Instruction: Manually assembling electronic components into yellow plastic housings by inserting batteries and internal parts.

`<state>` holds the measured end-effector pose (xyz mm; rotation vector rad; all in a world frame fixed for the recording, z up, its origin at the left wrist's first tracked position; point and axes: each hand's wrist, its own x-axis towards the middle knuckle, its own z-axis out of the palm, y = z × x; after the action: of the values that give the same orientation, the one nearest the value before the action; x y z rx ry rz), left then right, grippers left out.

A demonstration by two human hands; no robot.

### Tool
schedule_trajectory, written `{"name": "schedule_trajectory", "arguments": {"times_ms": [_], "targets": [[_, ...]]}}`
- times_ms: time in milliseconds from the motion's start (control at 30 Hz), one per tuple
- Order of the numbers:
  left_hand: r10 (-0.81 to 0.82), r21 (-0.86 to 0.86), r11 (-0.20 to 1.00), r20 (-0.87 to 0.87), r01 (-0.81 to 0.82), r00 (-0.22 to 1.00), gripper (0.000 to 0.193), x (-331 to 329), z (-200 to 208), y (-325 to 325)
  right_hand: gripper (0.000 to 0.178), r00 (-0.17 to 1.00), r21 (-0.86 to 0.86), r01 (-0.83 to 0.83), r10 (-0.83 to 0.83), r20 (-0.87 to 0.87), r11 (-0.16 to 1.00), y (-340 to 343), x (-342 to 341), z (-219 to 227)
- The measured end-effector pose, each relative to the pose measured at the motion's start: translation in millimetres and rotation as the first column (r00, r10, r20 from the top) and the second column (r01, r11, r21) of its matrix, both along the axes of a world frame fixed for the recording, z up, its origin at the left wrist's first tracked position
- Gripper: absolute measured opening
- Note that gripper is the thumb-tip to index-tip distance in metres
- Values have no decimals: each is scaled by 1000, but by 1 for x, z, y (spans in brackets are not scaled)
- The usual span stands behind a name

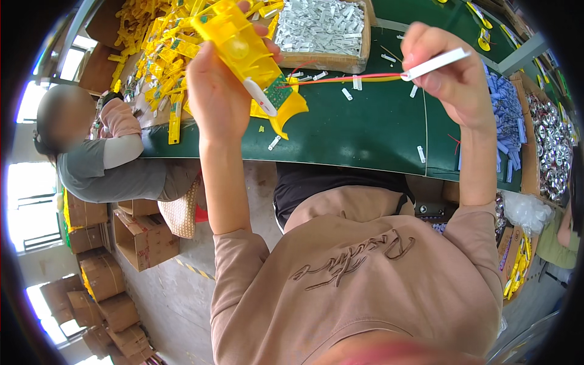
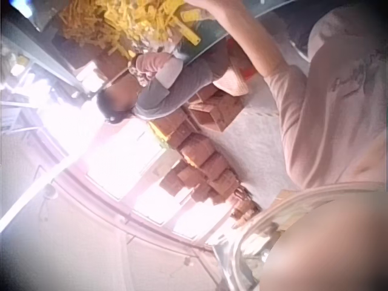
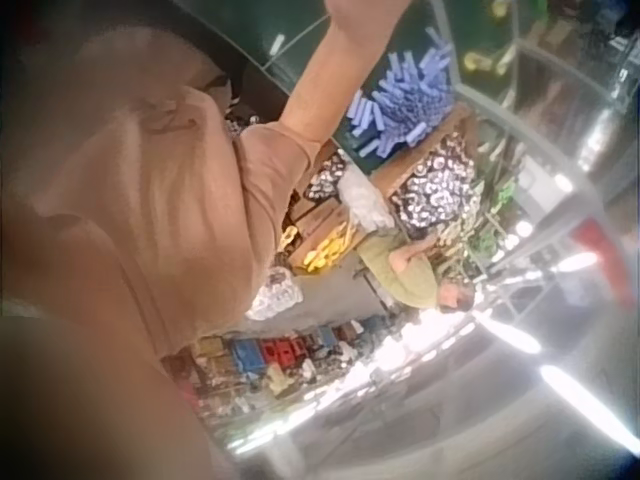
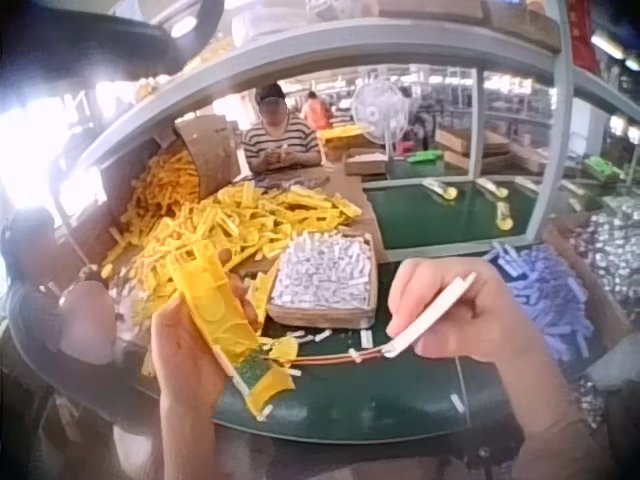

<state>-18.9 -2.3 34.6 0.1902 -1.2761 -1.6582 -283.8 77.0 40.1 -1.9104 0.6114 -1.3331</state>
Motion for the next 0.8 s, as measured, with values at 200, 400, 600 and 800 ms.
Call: {"name": "schedule_trajectory", "arguments": {"times_ms": [200,400,600,800], "targets": [[58,98,992,145,-73,988,41,-26,-23,13,32,873,127,-258,175,456,958,-20,31,2],[165,-5,986,252,-169,953,45,-45,-33,30,55,909,345,-312,173,379,885,-28,39,-12],[184,-208,971,316,-121,931,34,-45,-46,30,41,914,435,-78,-110,391,897,-26,57,-32],[414,-498,857,510,-134,754,29,-44,-54,34,27,890,489,119,-311,333,864,-21,59,-50]]}}
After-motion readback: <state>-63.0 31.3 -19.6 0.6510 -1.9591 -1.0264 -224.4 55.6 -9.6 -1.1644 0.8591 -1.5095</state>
